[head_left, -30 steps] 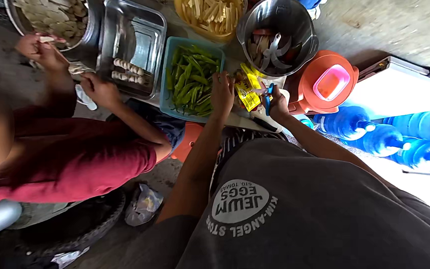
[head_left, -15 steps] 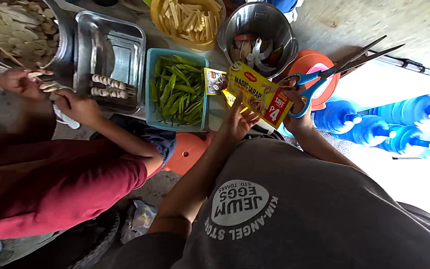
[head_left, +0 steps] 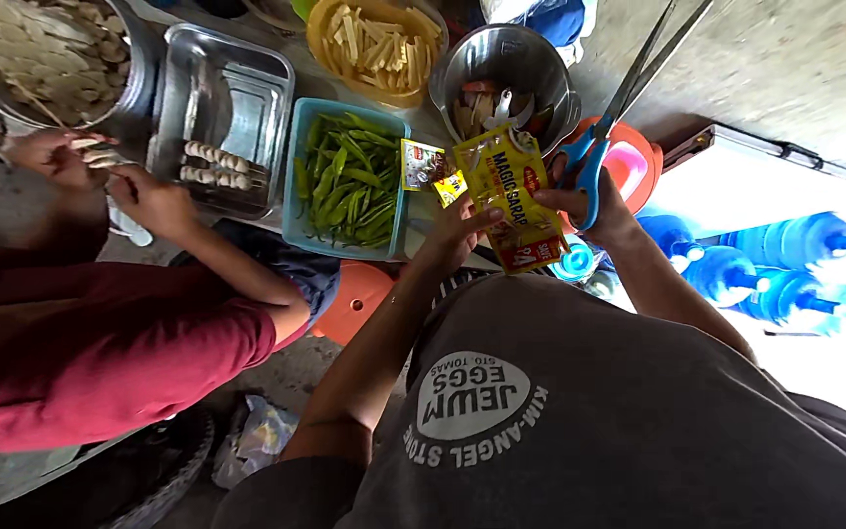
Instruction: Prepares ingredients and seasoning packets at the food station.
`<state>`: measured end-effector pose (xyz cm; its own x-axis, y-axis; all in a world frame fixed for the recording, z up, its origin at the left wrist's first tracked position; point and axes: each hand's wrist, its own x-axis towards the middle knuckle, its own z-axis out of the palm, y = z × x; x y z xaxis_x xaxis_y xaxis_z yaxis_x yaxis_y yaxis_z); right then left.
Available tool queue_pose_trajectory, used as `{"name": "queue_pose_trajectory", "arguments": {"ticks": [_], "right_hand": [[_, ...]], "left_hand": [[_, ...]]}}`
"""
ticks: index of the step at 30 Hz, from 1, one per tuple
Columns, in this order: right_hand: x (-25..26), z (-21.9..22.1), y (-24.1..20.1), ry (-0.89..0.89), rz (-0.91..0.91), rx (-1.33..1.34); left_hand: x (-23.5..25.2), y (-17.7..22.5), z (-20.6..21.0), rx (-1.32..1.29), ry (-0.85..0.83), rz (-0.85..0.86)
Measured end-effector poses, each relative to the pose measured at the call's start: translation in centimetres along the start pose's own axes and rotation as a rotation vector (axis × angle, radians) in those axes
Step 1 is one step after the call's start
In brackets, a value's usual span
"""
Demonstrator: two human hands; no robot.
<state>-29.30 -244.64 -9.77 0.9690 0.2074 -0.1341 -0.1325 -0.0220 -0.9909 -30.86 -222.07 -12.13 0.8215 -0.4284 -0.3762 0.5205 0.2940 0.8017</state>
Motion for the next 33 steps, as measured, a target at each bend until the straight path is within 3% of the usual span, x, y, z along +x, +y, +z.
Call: {"name": "queue_pose_trajectory", "arguments": {"ticks": [3, 9, 11, 13, 15, 17, 20, 23, 27, 33], "right_hand": [[0.0, 0.6, -0.5, 0.024, 0.016, -0.175], [-0.4, 0.6, -0.7, -0.059, -0.021, -0.222], [-0.5, 0.6, -0.6, -0.064, -0.053, -0.228], [-0.5, 0.6, -0.6, -0.056, -0.079, -0.228], [-0.4, 0.5, -1.0, -0.080, -0.094, -0.240], [-0.4, 0.3, -1.6, -0.125, -0.102, -0.248], [-0.2, 0.2, -1.9, -0.128, -0.113, -0.196], [-0.1, 0.6, -2.0, -0.051, -0.081, -0.049], [0.2, 1.4, -1.5, -0.027, -0.001, -0.015], [-0.6, -0.4, 0.0, -0.225, 0.363, -0.212]], "left_hand": [[0.5, -0.1, 0.3, -0.113, 0.110, -0.036], [1.3, -0.3, 0.8, -0.202, 0.290, 0.020], [1.2, -0.6, 1.2, -0.041, 0.444, 0.064], [1.0, -1.7, 0.9, 0.267, 0.539, 0.297], [0.7, -2.0, 0.2, 0.674, 0.515, 0.629], [0.2, -1.3, 0.2, 0.865, 0.432, 0.760], [-0.6, -0.7, 0.6, 0.508, 0.502, 0.652], [-0.8, -0.1, 0.7, -0.005, 0.475, 0.296], [-1.3, -0.9, 1.7, -0.156, 0.262, 0.180], [0.4, -1.4, 0.1, -0.224, 0.361, 0.080]]}}
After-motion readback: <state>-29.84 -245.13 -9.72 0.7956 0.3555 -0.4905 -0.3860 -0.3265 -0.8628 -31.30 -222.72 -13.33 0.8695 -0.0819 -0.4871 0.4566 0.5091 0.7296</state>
